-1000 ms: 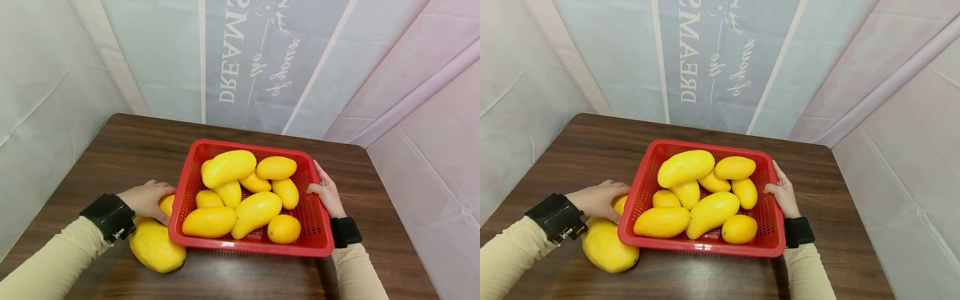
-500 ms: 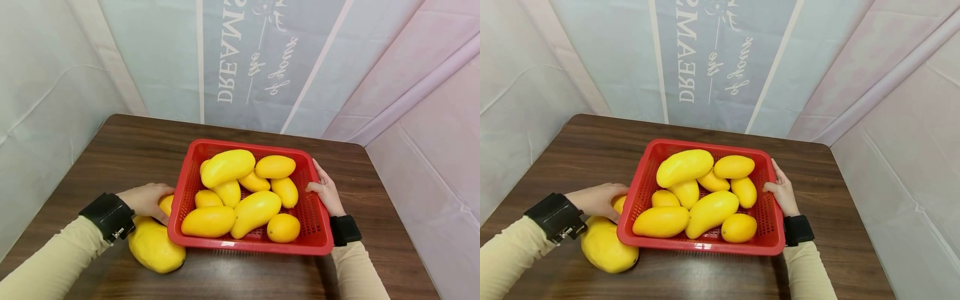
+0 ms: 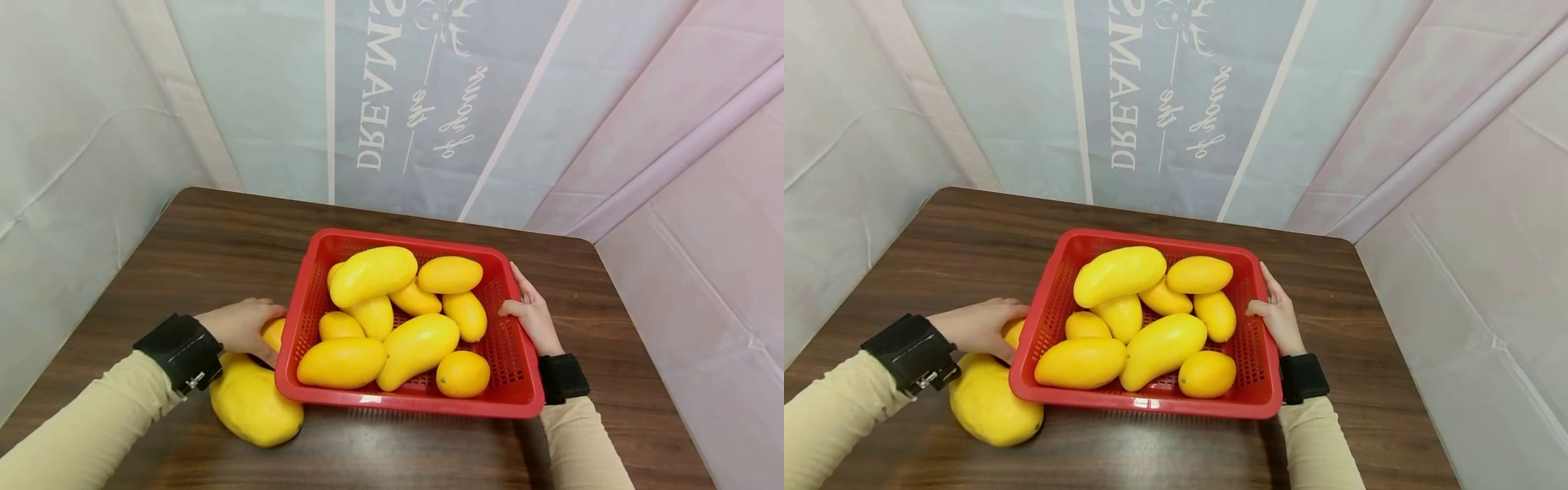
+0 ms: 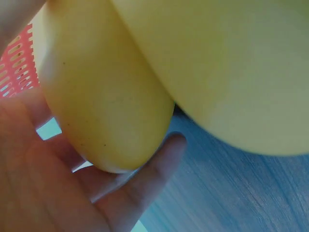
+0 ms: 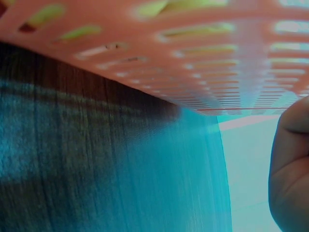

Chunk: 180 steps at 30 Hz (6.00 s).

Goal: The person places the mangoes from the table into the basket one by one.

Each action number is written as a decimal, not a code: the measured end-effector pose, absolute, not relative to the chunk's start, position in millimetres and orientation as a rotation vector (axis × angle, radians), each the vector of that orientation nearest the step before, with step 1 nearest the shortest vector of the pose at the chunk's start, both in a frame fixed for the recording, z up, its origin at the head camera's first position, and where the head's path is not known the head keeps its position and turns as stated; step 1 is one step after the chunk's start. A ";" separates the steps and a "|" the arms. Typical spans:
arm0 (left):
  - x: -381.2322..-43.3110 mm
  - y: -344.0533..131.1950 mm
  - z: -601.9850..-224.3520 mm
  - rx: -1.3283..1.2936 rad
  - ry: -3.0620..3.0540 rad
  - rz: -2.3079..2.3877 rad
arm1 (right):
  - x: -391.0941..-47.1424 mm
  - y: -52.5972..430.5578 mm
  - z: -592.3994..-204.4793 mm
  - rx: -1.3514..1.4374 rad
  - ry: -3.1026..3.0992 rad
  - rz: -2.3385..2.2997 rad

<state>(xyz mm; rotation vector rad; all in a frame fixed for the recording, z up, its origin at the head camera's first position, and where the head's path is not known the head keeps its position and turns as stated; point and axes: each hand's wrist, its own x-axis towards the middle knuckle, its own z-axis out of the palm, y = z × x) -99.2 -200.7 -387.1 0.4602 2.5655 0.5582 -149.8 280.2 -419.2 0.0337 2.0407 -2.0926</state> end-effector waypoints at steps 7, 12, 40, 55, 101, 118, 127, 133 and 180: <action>-99.3 -200.9 -389.3 0.491 2.604 0.556 | -149.4 279.4 -419.1 0.032 2.033 -2.099; -98.5 -199.6 -386.8 0.470 2.605 0.570 | -149.0 279.5 -418.6 0.028 2.030 -2.103; -97.7 -221.9 -358.9 0.352 2.763 0.508 | -149.4 281.8 -422.3 0.022 2.024 -2.110; -93.5 -218.7 -320.8 0.289 2.954 0.381 | -149.0 282.7 -421.6 -0.008 2.038 -2.101; -115.5 -79.2 -291.1 0.864 2.942 0.235 | -149.5 281.1 -425.8 -0.003 2.012 -2.139; -132.3 -28.9 -299.5 0.978 2.861 0.234 | -148.2 282.3 -424.9 -0.007 1.999 -2.167; -138.7 -14.2 -311.7 0.976 2.879 0.223 | -150.9 282.4 -428.4 -0.001 2.009 -2.153; -146.5 -8.5 -321.4 0.956 2.884 0.201 | -152.4 281.5 -430.4 -0.003 2.011 -2.155; -164.1 -8.8 -348.5 0.743 2.881 0.472 | -149.3 277.1 -429.6 0.004 1.993 -2.204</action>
